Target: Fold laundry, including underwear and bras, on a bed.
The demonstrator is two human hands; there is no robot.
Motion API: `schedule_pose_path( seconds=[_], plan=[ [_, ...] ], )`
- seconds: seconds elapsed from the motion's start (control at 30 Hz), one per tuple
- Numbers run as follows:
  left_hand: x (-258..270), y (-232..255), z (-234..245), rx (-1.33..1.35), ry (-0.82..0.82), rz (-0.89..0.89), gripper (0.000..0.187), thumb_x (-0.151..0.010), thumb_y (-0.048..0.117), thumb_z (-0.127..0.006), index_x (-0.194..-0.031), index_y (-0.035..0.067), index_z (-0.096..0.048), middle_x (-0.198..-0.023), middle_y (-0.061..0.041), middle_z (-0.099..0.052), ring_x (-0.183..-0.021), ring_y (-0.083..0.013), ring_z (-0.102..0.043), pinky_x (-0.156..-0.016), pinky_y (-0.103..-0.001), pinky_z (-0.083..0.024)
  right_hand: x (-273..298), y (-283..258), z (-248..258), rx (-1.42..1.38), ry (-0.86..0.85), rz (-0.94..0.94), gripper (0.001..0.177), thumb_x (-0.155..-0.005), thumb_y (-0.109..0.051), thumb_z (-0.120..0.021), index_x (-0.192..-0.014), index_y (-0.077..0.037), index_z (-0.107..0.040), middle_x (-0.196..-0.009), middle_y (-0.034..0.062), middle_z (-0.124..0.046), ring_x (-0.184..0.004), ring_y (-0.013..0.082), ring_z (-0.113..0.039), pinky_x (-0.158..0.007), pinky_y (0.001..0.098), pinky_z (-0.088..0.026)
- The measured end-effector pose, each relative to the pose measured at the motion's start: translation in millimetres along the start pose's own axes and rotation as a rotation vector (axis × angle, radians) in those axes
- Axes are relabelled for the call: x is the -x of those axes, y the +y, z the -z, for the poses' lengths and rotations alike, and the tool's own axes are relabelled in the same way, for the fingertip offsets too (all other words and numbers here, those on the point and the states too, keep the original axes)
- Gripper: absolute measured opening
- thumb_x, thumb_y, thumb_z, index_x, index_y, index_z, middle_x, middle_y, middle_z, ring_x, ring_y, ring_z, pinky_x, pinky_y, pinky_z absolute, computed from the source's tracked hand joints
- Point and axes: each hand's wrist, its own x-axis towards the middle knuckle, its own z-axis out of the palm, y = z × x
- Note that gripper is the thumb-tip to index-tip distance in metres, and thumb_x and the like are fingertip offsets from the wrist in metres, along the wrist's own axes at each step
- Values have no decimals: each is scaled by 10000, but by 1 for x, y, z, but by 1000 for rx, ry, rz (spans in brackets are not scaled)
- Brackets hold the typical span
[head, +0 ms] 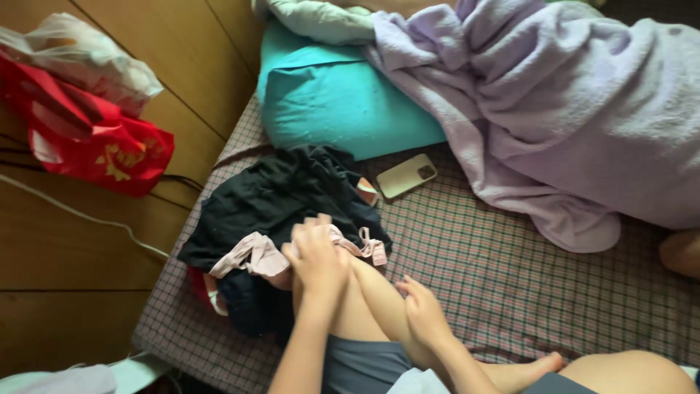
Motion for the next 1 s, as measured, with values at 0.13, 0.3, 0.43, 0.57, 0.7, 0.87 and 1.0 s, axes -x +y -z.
schedule_pose_path(
  seconds=[0.13,0.3,0.43,0.57,0.7,0.87,1.0],
  plan=[
    [-25,-49,-31,-5,-720,572,754,-791,331,-732,-1478,136,-487,-1391,-185,-536,-1271,-411,-489,-986,-653,-353,7,-18,17,-10,13,-138,347,-929,-138,-577,-1234,-54,-719,-1351,144,-687,-1235,257,-657,-1037,341,-492],
    [-25,0,11,640,-215,-34,468,-764,119,-672,-1226,184,-716,-1300,-76,-697,-1211,-317,-650,-1018,-442,-533,14,-1,37,-255,239,-265,315,-995,-216,-592,-1236,-54,-715,-1160,121,-749,-1054,189,-683,-937,320,-537],
    [1,65,40,760,-146,-479,516,-734,71,-707,-1238,179,-684,-1385,-128,-623,-1249,-355,-610,-1031,-451,-528,8,-62,96,-423,410,-123,363,-1056,-289,-529,-1308,-49,-633,-1183,111,-681,-1049,178,-627,-931,328,-523],
    [48,100,15,883,-160,-679,535,-837,79,-701,-1336,267,-648,-1510,-110,-565,-1305,-319,-628,-1069,-417,-550,14,-103,158,-722,278,-205,472,-1044,-353,-438,-1387,-53,-559,-1246,120,-664,-1121,189,-639,-979,335,-505],
    [63,112,8,1109,-201,-793,613,-883,51,-685,-1416,344,-612,-1594,-156,-497,-1321,-320,-626,-1130,-430,-557,50,1,205,-731,-120,-572,540,-945,-325,-517,-1387,-20,-573,-1288,122,-680,-1171,206,-648,-1008,362,-506],
    [69,104,0,1229,-299,-994,580,-827,146,-736,-1360,360,-652,-1570,-113,-505,-1326,-301,-626,-1154,-460,-535,74,-36,201,-839,-292,-527,584,-859,-264,-661,-1370,5,-578,-1227,131,-714,-1092,195,-682,-928,355,-545],
    [57,103,12,1532,-604,-511,826,-823,252,-765,-1531,148,-352,-1616,-174,-334,-1315,-267,-592,-1038,-351,-542,91,-75,212,-920,-485,-377,581,-855,-161,-781,-1360,68,-606,-1132,146,-741,-987,195,-681,-865,345,-549]
  ],
)
